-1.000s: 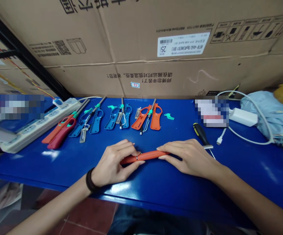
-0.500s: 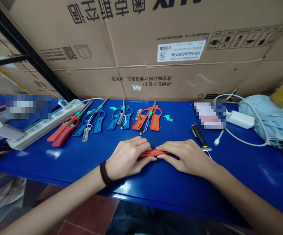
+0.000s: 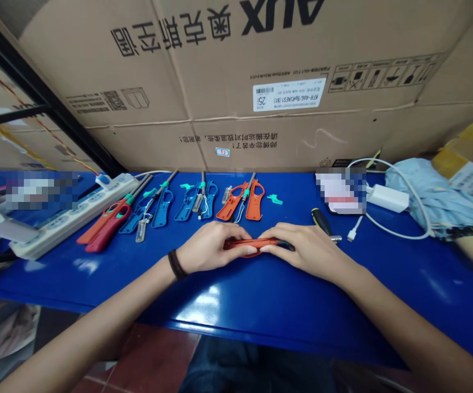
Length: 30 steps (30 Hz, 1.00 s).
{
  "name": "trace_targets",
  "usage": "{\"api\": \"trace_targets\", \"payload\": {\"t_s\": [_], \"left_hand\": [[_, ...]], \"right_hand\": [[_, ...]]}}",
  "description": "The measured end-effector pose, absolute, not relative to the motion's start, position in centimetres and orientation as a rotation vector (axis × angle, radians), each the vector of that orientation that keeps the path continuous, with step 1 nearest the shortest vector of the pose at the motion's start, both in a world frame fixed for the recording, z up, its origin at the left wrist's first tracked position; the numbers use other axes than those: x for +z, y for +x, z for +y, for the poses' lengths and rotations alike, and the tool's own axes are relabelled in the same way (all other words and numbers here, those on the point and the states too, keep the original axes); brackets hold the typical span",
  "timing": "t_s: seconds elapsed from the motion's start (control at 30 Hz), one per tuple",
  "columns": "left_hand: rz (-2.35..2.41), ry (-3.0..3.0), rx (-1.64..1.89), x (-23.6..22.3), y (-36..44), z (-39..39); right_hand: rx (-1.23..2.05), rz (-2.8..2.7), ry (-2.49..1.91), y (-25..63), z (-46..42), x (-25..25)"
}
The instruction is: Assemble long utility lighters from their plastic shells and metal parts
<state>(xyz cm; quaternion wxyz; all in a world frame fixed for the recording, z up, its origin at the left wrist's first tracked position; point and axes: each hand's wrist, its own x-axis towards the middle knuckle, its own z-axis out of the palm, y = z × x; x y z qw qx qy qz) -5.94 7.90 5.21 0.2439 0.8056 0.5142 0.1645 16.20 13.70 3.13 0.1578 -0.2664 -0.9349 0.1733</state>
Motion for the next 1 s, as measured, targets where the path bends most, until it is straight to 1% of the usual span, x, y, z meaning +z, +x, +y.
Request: {"api": "trace_targets", "payload": {"t_s": [0.2, 0.37, 0.5, 0.67, 0.8, 1.0], "left_hand": [[1.391, 1.86, 0.466, 5.5, -8.7, 7.4], [1.475, 1.919, 0.455, 5.9, -8.9, 5.3], [1.46, 2.164, 0.435, 6.7, -7.7, 4.0], [1.512, 2.689, 0.206, 6.3, -5.0, 3.2], [1.516, 2.846, 0.189, 5.7, -3.7, 3.0], [1.579, 2.683, 0.244, 5.8, -3.5, 2.7]], "right_hand": [[0.6, -2.661, -0.886, 16.5, 14.0, 3.5], [0.84, -2.621, -1.013, 16.8, 13.9, 4.3], [1.109, -2.582, -1.033, 17.1, 13.9, 5.3], [1.288, -2.594, -0.952, 17.4, 13.8, 5.7], [1.15, -2.608, -0.923, 17.3, 13.8, 5.2], [0.826, -2.666, -0.933, 16.8, 13.3, 4.9]]}}
